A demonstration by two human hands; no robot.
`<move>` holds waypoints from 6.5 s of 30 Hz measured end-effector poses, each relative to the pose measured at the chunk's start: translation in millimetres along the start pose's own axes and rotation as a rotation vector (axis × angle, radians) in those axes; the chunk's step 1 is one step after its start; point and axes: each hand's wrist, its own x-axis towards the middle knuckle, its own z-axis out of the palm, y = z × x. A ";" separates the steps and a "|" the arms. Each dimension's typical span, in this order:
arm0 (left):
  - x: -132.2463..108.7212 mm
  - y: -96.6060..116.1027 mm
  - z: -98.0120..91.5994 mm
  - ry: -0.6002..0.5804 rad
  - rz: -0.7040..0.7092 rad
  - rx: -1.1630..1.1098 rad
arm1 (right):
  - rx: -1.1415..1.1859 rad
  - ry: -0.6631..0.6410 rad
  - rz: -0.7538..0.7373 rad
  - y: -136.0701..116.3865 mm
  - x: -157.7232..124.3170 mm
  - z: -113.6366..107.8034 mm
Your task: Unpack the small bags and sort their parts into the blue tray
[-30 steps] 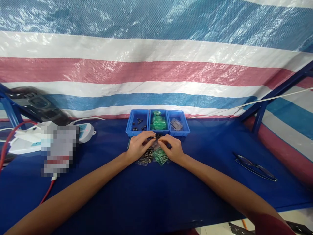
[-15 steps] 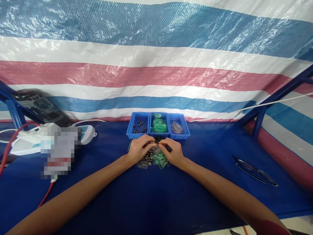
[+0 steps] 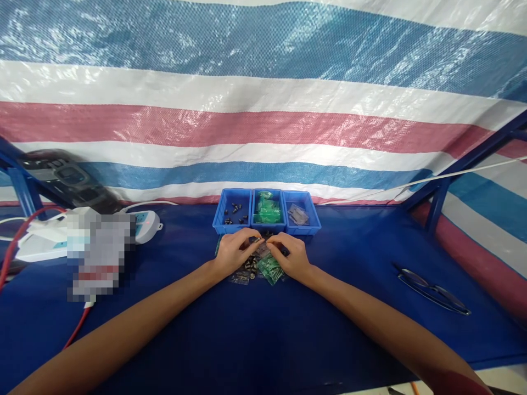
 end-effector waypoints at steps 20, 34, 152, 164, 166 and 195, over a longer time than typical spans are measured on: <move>1.9 1.9 -1.6 -0.044 -0.003 -0.084 | 0.001 -0.003 0.019 1.1 -1.4 0.3; 1.7 3.5 -4.8 -0.124 -0.015 -0.087 | 0.015 -0.010 0.015 1.5 -1.1 0.1; 54.9 -40.7 -47.9 -0.191 -0.161 0.361 | 0.021 -0.018 0.016 3.4 0.8 2.5; 55.4 -31.4 -48.8 -0.109 -0.154 0.297 | 0.013 -0.016 0.017 2.0 1.4 1.7; 55.3 -22.8 -49.6 -0.148 -0.123 0.236 | 0.014 -0.003 0.026 1.6 1.3 1.1; 33.0 11.9 -20.2 -0.546 -0.181 -0.229 | 0.006 0.133 0.089 2.9 2.3 -2.6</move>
